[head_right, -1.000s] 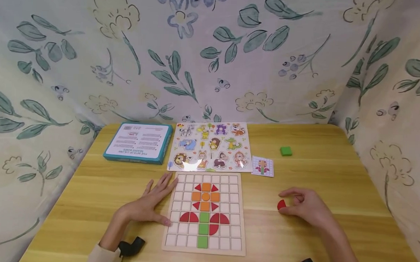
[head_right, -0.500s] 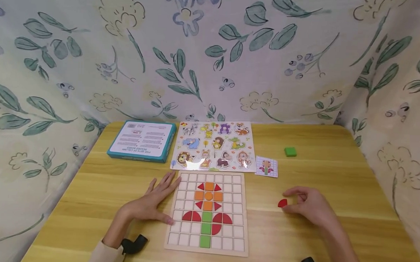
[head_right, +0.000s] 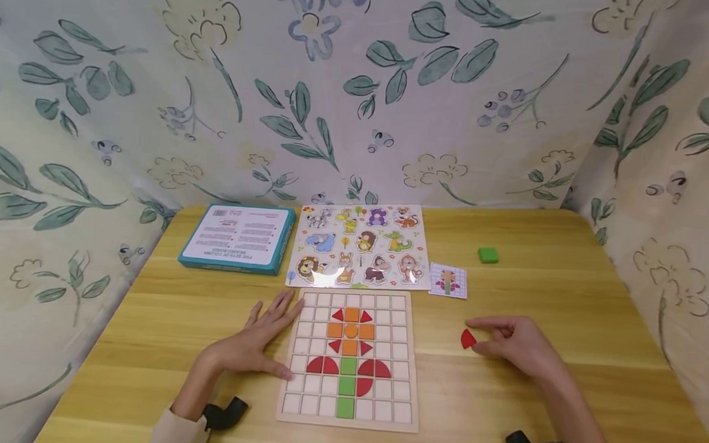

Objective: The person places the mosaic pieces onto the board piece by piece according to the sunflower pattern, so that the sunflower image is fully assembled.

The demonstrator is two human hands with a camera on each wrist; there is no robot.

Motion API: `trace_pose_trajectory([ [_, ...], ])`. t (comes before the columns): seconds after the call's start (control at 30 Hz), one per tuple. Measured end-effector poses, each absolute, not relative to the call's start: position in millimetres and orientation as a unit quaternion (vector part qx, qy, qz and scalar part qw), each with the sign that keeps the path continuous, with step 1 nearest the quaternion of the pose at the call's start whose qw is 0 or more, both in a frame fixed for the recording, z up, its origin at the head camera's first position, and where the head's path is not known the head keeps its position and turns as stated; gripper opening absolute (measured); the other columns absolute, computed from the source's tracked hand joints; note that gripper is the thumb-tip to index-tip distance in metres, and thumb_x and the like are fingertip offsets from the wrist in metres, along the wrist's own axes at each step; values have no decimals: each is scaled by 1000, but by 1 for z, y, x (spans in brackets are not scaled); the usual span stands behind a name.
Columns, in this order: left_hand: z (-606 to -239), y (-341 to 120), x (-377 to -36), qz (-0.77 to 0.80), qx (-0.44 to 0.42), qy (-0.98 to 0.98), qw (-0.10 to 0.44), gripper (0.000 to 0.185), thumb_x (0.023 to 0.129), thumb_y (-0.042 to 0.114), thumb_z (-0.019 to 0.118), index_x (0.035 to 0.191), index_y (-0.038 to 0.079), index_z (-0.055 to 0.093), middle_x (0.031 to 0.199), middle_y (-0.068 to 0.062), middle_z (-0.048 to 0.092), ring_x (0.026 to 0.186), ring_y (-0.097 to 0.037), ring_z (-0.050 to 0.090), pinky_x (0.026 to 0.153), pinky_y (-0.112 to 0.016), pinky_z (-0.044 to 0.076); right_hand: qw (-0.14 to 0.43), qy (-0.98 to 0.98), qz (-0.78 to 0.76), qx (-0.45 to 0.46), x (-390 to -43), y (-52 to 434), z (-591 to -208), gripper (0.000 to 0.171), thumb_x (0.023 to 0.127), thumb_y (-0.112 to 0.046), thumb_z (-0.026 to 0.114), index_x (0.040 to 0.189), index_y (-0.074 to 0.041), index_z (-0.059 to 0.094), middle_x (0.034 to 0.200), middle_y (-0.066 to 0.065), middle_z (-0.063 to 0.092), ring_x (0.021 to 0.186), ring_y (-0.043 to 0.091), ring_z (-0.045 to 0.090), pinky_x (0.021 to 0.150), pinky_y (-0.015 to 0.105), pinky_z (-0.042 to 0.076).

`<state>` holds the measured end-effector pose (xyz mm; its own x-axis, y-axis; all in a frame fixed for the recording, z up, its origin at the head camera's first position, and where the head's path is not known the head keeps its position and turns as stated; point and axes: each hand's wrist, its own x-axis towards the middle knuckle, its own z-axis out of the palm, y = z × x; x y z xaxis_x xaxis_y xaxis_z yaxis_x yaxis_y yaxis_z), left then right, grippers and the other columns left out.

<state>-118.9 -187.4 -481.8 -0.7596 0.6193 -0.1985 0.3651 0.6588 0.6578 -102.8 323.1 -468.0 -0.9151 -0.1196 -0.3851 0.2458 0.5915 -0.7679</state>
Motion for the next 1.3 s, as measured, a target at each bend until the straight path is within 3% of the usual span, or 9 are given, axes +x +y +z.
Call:
trace_pose_trajectory([
  [0.3,-481,-188,-117,310,278,886,205,127,77,56,86,168,19,6,174,-13,-16,161,-38,-18,122,-69,-19,187,879,-438,31,-102,312,-470,53,83,-29,88,124,0,72,63,-7,35,55,7,35,50,25,29],
  [0.63,-478,-185,-120,284,267,894,222,126,78,53,87,168,20,5,174,-9,-17,161,-33,-19,125,-66,-17,183,880,-438,-15,-102,293,-470,45,84,-24,86,121,-3,75,64,-6,36,56,7,35,49,23,30],
  [0.87,-478,-185,-119,284,267,894,219,126,78,53,87,168,20,5,174,-9,-17,161,-33,-19,125,-66,-17,169,885,-433,-23,-101,283,-467,40,85,-19,85,117,1,74,64,-5,39,53,5,34,48,23,32],
  [1.13,-479,-187,-119,284,266,895,216,126,78,54,87,168,21,5,174,-9,-17,161,-32,-19,125,-66,-17,152,885,-440,-10,-105,264,-462,40,87,-32,84,118,-8,77,61,-6,35,51,5,30,45,21,28],
  [1.3,-480,-188,-119,281,268,896,216,126,78,54,86,168,21,3,174,-9,-18,161,-33,-19,124,-67,-17,177,857,-484,-13,-103,234,-458,37,84,-31,87,114,-11,79,59,-5,32,52,7,29,46,21,27],
])
